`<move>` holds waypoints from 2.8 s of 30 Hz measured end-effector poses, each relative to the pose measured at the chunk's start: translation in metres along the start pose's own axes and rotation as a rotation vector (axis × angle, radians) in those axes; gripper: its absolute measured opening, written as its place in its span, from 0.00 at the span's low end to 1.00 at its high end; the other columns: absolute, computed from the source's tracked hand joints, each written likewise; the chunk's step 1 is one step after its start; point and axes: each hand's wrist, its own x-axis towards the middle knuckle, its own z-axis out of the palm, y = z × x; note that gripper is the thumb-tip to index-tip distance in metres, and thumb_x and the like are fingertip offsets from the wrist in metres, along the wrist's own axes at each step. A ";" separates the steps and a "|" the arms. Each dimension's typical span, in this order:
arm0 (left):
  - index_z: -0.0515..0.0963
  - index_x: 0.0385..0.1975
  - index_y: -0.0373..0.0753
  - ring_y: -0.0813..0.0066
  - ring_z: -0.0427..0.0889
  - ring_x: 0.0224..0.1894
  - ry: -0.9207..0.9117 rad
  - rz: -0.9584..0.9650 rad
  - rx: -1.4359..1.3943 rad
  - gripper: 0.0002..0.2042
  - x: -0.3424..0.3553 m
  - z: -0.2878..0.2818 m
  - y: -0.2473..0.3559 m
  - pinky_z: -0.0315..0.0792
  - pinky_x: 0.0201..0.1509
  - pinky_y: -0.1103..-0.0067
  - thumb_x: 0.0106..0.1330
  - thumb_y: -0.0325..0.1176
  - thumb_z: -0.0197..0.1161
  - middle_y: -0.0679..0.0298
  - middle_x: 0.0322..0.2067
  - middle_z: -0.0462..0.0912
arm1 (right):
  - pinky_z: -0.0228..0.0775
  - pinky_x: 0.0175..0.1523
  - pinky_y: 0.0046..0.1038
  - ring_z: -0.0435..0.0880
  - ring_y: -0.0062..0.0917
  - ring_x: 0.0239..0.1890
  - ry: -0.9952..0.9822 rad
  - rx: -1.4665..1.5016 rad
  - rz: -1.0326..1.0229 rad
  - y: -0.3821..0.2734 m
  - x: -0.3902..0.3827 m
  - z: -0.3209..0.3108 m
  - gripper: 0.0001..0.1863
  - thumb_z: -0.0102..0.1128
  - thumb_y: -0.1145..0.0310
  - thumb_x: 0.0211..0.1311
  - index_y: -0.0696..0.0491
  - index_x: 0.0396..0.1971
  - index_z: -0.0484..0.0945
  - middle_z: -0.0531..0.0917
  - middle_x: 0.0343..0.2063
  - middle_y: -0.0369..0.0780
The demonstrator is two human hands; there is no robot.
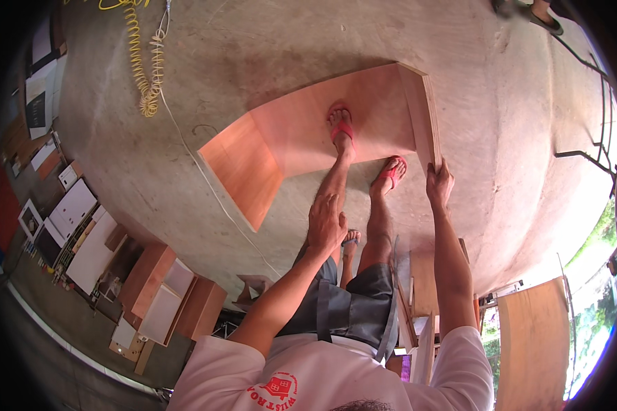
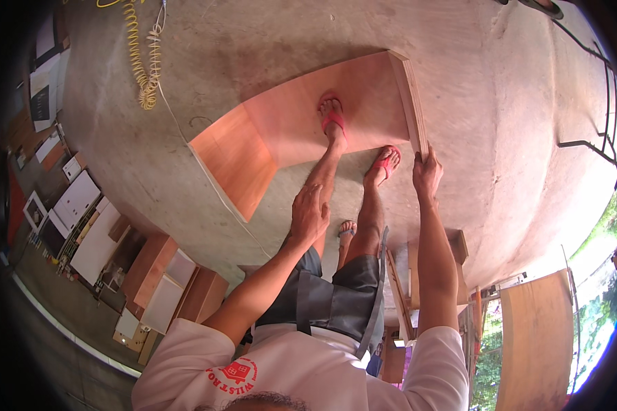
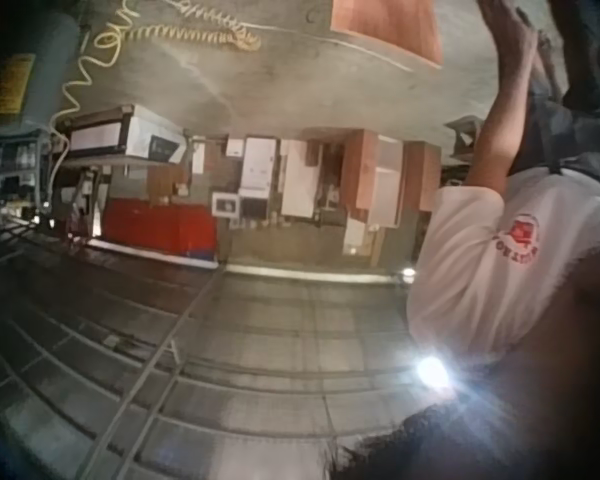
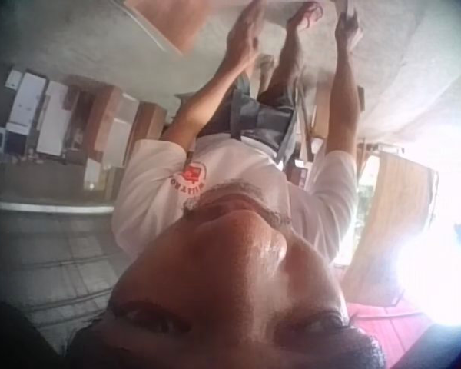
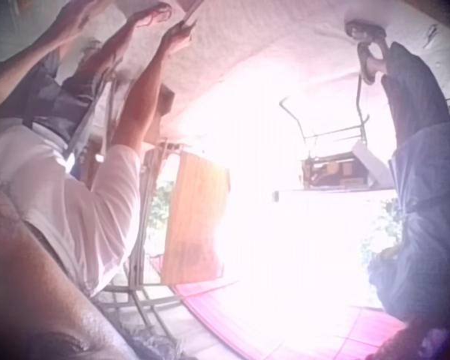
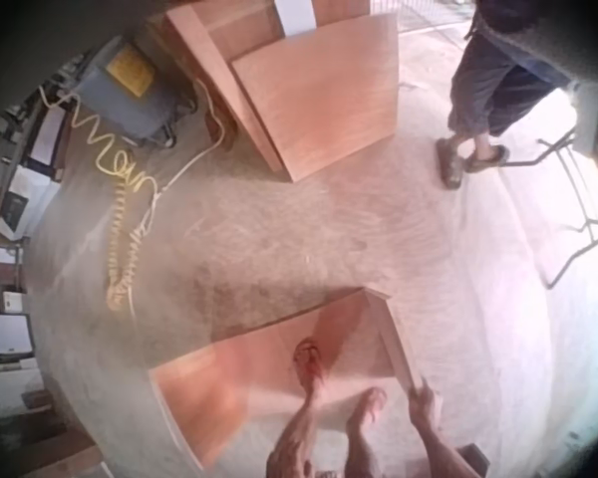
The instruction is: The person measures a large sheet of plywood with a tape measure, then uses a table saw to cut it into smaller pieces. They handle the cut pieces and place them on the floor.
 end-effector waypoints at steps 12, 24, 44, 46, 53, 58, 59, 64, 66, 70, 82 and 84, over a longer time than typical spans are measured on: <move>0.68 0.62 0.34 0.51 0.66 0.66 0.015 0.014 0.026 0.27 -0.001 -0.003 0.000 0.61 0.70 0.60 0.61 0.33 0.62 0.52 0.59 0.73 | 0.74 0.41 0.46 0.84 0.53 0.38 -0.014 -0.034 0.031 -0.003 -0.004 -0.001 0.23 0.61 0.61 0.62 0.53 0.56 0.77 0.83 0.32 0.58; 0.67 0.61 0.33 0.49 0.67 0.65 -0.016 0.008 0.008 0.27 -0.002 -0.001 -0.003 0.61 0.69 0.59 0.61 0.32 0.63 0.50 0.59 0.73 | 0.73 0.41 0.45 0.84 0.53 0.38 0.015 -0.018 0.022 0.003 -0.003 0.002 0.22 0.61 0.60 0.63 0.55 0.54 0.77 0.82 0.31 0.58; 0.70 0.58 0.31 0.49 0.68 0.64 -0.003 0.065 -0.013 0.26 0.006 -0.005 -0.004 0.62 0.68 0.60 0.59 0.30 0.63 0.49 0.57 0.74 | 0.73 0.43 0.46 0.83 0.54 0.39 -0.010 -0.025 0.081 -0.004 0.000 -0.005 0.21 0.61 0.59 0.63 0.52 0.54 0.78 0.83 0.32 0.58; 0.70 0.59 0.32 0.49 0.68 0.64 0.006 0.070 0.003 0.26 0.006 -0.006 -0.003 0.62 0.68 0.60 0.59 0.30 0.63 0.49 0.57 0.75 | 0.73 0.43 0.47 0.83 0.54 0.40 0.005 -0.030 0.062 -0.003 0.000 -0.004 0.21 0.61 0.59 0.63 0.52 0.53 0.78 0.83 0.32 0.58; 0.69 0.60 0.33 0.46 0.68 0.64 0.000 0.038 -0.009 0.27 0.006 -0.006 -0.001 0.62 0.69 0.60 0.59 0.30 0.62 0.49 0.57 0.75 | 0.73 0.44 0.46 0.83 0.54 0.40 -0.001 -0.028 0.065 0.001 0.001 -0.001 0.21 0.61 0.59 0.63 0.52 0.53 0.78 0.83 0.33 0.58; 0.69 0.60 0.34 0.46 0.67 0.65 -0.031 0.005 0.004 0.26 0.004 -0.004 -0.001 0.61 0.69 0.59 0.60 0.32 0.61 0.49 0.57 0.75 | 0.73 0.44 0.46 0.84 0.53 0.39 0.023 -0.028 0.020 0.002 0.000 0.001 0.22 0.61 0.59 0.62 0.53 0.53 0.79 0.83 0.32 0.58; 0.69 0.60 0.34 0.46 0.67 0.65 -0.038 -0.003 0.003 0.26 0.004 -0.004 -0.001 0.61 0.69 0.59 0.61 0.32 0.61 0.49 0.57 0.75 | 0.74 0.43 0.45 0.84 0.53 0.38 0.036 -0.029 0.001 0.002 0.000 0.001 0.22 0.62 0.59 0.62 0.54 0.53 0.79 0.83 0.31 0.58; 0.69 0.61 0.34 0.46 0.67 0.65 -0.039 0.007 0.001 0.26 0.004 -0.003 -0.001 0.60 0.69 0.58 0.61 0.32 0.60 0.48 0.57 0.75 | 0.74 0.42 0.44 0.84 0.53 0.37 0.045 -0.024 -0.005 0.005 0.000 0.004 0.22 0.63 0.60 0.61 0.54 0.53 0.79 0.82 0.30 0.57; 0.69 0.61 0.34 0.46 0.67 0.65 -0.036 0.009 0.004 0.26 0.004 -0.003 -0.001 0.60 0.69 0.58 0.61 0.32 0.60 0.48 0.57 0.75 | 0.74 0.43 0.44 0.85 0.52 0.38 0.042 -0.016 -0.001 0.005 0.000 0.004 0.22 0.63 0.61 0.61 0.53 0.53 0.79 0.82 0.31 0.57; 0.67 0.62 0.34 0.45 0.66 0.66 -0.056 0.020 0.015 0.28 0.004 -0.004 -0.003 0.60 0.70 0.57 0.60 0.32 0.61 0.47 0.58 0.74 | 0.74 0.45 0.43 0.85 0.51 0.40 0.035 0.019 0.013 0.000 0.000 0.002 0.22 0.63 0.62 0.61 0.53 0.54 0.79 0.83 0.34 0.57; 0.70 0.59 0.33 0.45 0.68 0.63 -0.010 0.036 0.011 0.24 0.003 -0.002 -0.004 0.62 0.68 0.58 0.61 0.32 0.60 0.48 0.55 0.76 | 0.75 0.48 0.41 0.84 0.48 0.44 -0.032 0.008 -0.042 -0.005 0.003 -0.007 0.24 0.64 0.68 0.58 0.50 0.57 0.77 0.84 0.40 0.53; 0.70 0.59 0.33 0.45 0.68 0.63 -0.001 0.041 0.015 0.25 0.003 -0.001 -0.004 0.62 0.67 0.57 0.61 0.32 0.60 0.48 0.54 0.77 | 0.75 0.49 0.40 0.84 0.48 0.45 -0.039 0.010 -0.049 -0.002 0.004 -0.007 0.25 0.65 0.68 0.57 0.50 0.57 0.77 0.84 0.41 0.53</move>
